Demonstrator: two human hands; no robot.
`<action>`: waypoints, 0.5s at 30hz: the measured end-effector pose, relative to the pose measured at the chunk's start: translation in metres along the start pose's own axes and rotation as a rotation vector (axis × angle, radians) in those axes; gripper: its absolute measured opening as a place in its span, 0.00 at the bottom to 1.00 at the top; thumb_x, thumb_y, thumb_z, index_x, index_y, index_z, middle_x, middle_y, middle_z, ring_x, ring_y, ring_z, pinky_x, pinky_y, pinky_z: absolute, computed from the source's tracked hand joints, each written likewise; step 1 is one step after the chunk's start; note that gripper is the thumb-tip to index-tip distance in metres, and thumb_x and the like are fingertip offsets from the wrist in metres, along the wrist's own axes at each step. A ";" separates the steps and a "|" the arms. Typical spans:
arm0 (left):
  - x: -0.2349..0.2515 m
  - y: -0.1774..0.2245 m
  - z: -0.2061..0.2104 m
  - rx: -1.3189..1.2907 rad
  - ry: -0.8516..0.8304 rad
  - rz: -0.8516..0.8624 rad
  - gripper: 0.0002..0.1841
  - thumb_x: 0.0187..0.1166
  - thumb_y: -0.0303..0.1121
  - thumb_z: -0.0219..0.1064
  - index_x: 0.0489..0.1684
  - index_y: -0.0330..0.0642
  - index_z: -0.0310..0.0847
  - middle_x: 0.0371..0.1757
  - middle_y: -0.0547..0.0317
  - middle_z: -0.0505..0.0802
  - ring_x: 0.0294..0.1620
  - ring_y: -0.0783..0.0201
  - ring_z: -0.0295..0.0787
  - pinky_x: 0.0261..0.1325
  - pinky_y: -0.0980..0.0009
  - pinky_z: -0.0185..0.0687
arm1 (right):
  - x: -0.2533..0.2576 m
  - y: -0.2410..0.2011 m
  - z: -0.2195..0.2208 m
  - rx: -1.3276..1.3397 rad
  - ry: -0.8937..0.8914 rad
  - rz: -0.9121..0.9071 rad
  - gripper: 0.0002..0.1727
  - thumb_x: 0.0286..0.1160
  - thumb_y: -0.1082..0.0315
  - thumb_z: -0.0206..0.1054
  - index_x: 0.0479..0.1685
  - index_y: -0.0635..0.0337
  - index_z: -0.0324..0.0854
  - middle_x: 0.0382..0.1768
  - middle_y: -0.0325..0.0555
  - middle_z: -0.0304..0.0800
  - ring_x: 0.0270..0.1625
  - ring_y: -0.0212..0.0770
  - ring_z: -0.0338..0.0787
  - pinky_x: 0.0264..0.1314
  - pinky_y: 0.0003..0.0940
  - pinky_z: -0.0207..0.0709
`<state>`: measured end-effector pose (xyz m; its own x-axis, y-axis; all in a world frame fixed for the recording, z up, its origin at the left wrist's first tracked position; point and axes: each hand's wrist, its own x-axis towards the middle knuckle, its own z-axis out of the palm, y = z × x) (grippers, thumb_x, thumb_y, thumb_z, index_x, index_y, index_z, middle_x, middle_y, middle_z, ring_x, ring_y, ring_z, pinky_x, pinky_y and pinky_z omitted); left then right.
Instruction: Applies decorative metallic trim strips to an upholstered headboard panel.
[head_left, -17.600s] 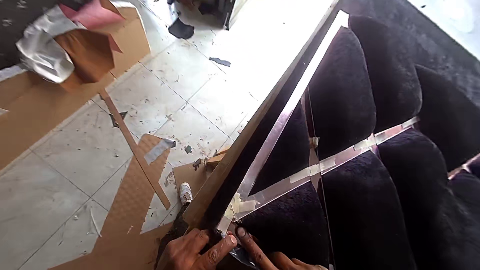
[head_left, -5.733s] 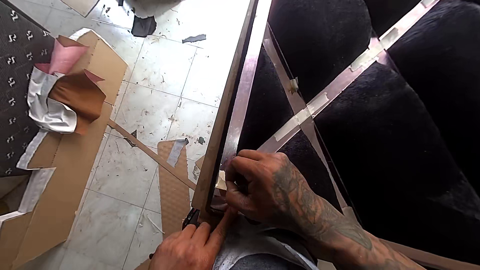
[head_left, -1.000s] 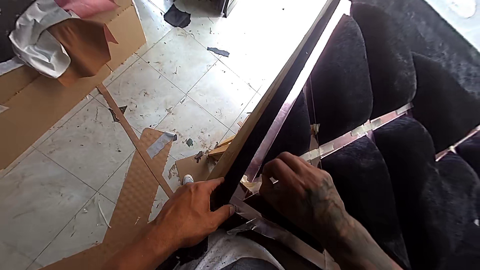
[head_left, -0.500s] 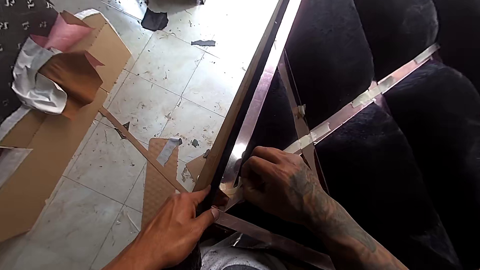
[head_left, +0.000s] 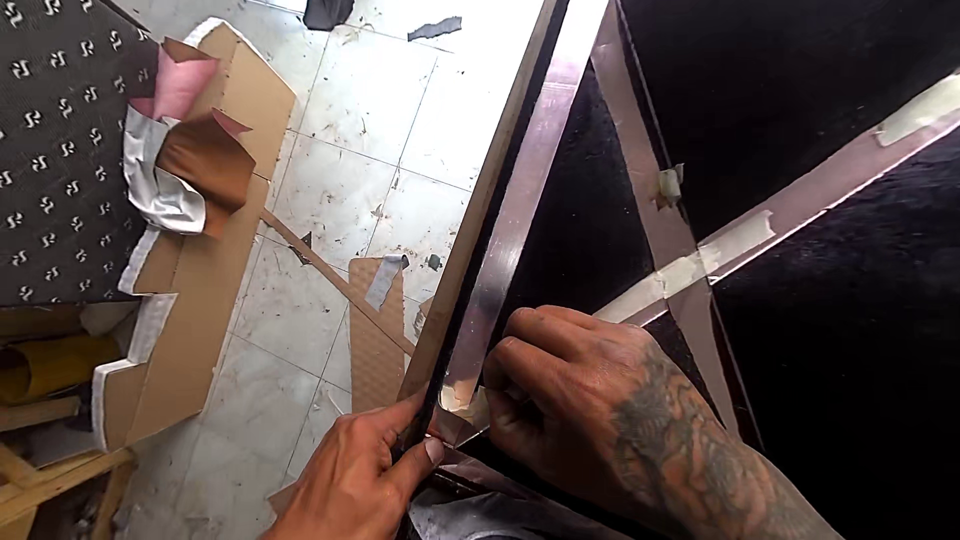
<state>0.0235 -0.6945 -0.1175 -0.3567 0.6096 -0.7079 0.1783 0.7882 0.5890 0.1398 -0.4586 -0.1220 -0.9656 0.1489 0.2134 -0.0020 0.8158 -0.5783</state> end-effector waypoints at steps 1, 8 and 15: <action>-0.002 -0.002 0.002 0.023 0.007 0.047 0.20 0.85 0.54 0.62 0.68 0.62 0.87 0.40 0.76 0.95 0.29 0.75 0.90 0.32 0.68 0.91 | 0.000 0.000 -0.001 0.006 -0.001 0.000 0.08 0.66 0.59 0.67 0.22 0.45 0.83 0.24 0.28 0.78 0.27 0.29 0.79 0.23 0.26 0.67; -0.016 -0.001 0.034 -0.217 0.236 0.063 0.17 0.90 0.38 0.58 0.69 0.46 0.86 0.47 0.69 0.97 0.34 0.72 0.93 0.32 0.71 0.92 | -0.006 0.006 0.001 0.050 0.004 -0.014 0.06 0.65 0.58 0.67 0.24 0.43 0.85 0.26 0.27 0.80 0.31 0.27 0.81 0.25 0.26 0.69; -0.003 0.003 0.019 -0.152 0.168 0.027 0.21 0.76 0.60 0.72 0.58 0.61 0.93 0.43 0.80 0.97 0.35 0.76 0.94 0.38 0.70 0.94 | -0.005 0.005 -0.002 0.028 -0.005 -0.015 0.08 0.66 0.56 0.68 0.22 0.43 0.83 0.25 0.27 0.76 0.29 0.27 0.79 0.22 0.26 0.67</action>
<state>0.0424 -0.6930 -0.1209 -0.5040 0.5978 -0.6234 0.0544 0.7423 0.6678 0.1452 -0.4544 -0.1248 -0.9665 0.1341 0.2187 -0.0238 0.8019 -0.5970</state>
